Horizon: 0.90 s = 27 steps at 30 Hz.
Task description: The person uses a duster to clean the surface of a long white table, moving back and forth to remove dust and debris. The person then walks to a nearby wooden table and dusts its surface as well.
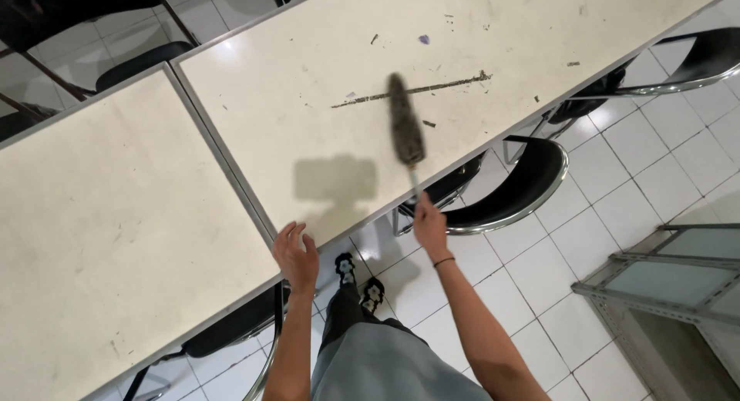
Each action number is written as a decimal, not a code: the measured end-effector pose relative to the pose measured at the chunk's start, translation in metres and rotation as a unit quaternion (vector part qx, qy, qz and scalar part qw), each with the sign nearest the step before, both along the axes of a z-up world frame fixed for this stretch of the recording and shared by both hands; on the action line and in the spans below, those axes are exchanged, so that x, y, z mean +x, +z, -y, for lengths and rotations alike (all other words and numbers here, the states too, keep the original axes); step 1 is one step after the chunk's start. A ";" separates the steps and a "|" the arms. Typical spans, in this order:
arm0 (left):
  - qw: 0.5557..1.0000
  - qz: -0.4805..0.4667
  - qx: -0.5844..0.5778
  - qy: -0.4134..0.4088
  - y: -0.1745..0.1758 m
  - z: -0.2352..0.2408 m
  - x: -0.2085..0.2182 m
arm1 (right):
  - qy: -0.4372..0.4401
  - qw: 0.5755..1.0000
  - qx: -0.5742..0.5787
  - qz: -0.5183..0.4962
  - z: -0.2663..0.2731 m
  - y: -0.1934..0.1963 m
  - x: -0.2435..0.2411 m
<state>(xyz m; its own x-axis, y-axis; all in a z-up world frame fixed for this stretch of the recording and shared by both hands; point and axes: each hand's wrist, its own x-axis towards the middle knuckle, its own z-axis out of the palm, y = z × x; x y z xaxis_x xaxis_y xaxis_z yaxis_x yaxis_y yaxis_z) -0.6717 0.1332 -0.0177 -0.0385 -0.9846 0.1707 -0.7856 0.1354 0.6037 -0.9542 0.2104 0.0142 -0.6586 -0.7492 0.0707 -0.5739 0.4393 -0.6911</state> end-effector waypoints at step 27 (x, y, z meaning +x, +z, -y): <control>0.999 -0.005 0.024 0.048 0.010 0.136 -0.017 | 0.017 0.974 0.180 0.140 0.147 0.001 -0.043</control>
<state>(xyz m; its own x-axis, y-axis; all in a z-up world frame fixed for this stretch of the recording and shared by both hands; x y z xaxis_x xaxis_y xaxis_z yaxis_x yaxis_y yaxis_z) -0.6887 -0.0031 -0.0078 0.0582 -0.9906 0.1235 -0.7871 0.0305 0.6160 -0.9969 0.0633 0.0156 -0.5883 -0.7143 -0.3790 -0.4032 0.6654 -0.6282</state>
